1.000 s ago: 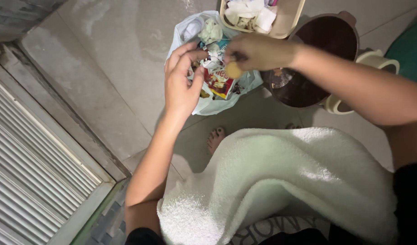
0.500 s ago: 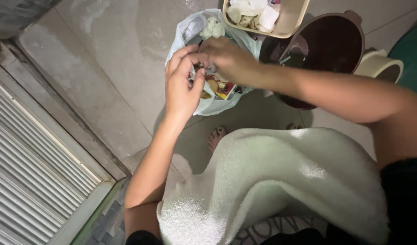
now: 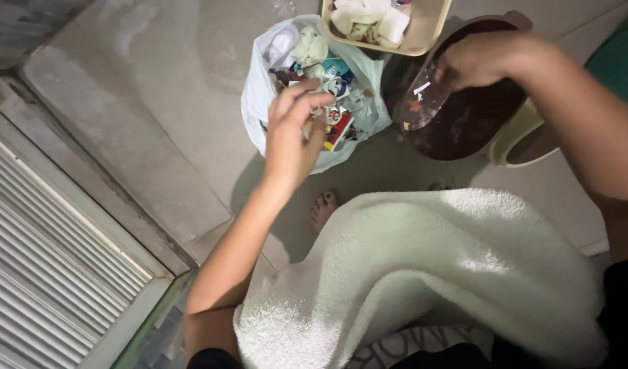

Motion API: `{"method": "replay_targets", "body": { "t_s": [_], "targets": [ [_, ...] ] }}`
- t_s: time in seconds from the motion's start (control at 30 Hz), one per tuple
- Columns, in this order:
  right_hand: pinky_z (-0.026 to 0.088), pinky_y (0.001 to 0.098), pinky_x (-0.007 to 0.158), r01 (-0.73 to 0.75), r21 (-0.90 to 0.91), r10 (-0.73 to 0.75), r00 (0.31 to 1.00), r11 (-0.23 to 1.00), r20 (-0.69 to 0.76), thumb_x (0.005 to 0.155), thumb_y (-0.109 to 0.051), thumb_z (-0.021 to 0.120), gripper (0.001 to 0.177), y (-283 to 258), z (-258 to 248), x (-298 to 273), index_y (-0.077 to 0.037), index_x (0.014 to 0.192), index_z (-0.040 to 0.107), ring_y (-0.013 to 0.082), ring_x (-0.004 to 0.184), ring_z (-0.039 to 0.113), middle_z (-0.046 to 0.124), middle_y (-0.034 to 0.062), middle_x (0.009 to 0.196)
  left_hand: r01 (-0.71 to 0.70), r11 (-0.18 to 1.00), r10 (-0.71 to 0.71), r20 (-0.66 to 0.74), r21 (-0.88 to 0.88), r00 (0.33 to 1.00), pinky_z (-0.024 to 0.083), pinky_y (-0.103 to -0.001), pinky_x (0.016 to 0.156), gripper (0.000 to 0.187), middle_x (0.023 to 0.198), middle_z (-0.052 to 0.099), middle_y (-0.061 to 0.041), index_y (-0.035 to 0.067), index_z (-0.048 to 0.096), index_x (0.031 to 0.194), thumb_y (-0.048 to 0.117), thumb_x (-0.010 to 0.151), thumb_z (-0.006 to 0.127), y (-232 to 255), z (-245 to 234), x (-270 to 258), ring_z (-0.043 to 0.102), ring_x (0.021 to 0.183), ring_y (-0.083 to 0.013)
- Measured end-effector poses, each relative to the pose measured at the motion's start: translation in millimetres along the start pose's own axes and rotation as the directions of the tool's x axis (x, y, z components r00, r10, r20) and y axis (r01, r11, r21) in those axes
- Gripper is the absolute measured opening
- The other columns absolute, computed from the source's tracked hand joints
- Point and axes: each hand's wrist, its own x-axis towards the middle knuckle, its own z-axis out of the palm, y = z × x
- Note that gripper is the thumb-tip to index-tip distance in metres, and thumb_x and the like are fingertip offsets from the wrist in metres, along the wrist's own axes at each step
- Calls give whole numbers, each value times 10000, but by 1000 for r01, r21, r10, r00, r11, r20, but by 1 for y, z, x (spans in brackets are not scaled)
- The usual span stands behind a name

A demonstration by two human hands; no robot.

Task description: The person transfers various waste items from a brown bowl and a beige container into a white plastic bag. They then tie the bag closed and place the empty containers on the floor.

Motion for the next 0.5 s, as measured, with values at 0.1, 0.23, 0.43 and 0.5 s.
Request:
{"method": "replay_targets", "body": {
  "t_s": [0.1, 0.23, 0.43, 0.5],
  "targets": [
    [566, 482, 896, -189, 17, 190, 970, 982, -153, 889, -185, 757, 392, 37, 56, 68, 59, 1192, 710, 413, 1038, 715, 755, 274, 1103, 9, 1000, -7, 70, -22, 997, 455, -404, 1087, 303, 1353, 619, -87, 110, 702, 1157, -28, 887, 696, 5, 10, 0, 558, 1262, -313],
    [412, 375, 1135, -131, -248, 94, 983, 960, -158, 782, -94, 748, 459, 61, 121, 155, -2, 1230, 726, 309, 1306, 579, 668, 185, 1317, -8, 999, 15, 124, -53, 992, 432, -421, 1104, 302, 1375, 604, -100, 116, 700, 1161, -12, 888, 693, 7, 25, -1, 549, 1279, -334],
    [346, 368, 1150, -144, 65, 158, 920, 987, -359, 827, -109, 697, 553, 60, 162, 204, -28, 1369, 629, 303, 1353, 508, 603, 188, 1411, -28, 997, 43, 238, -68, 970, 421, -439, 1133, 362, 1393, 597, -96, 137, 675, 1241, 15, 900, 676, 1, 61, -11, 531, 1308, -354],
    [359, 372, 1131, -230, 150, 269, 900, 962, -344, 827, -115, 705, 547, 51, 169, 208, -23, 1361, 632, 305, 1332, 519, 610, 189, 1393, -84, 995, 95, 289, -52, 952, 418, -450, 1159, 447, 1407, 589, -95, 152, 641, 1328, 41, 897, 685, -4, 75, -14, 531, 1321, -359]
  ]
}}
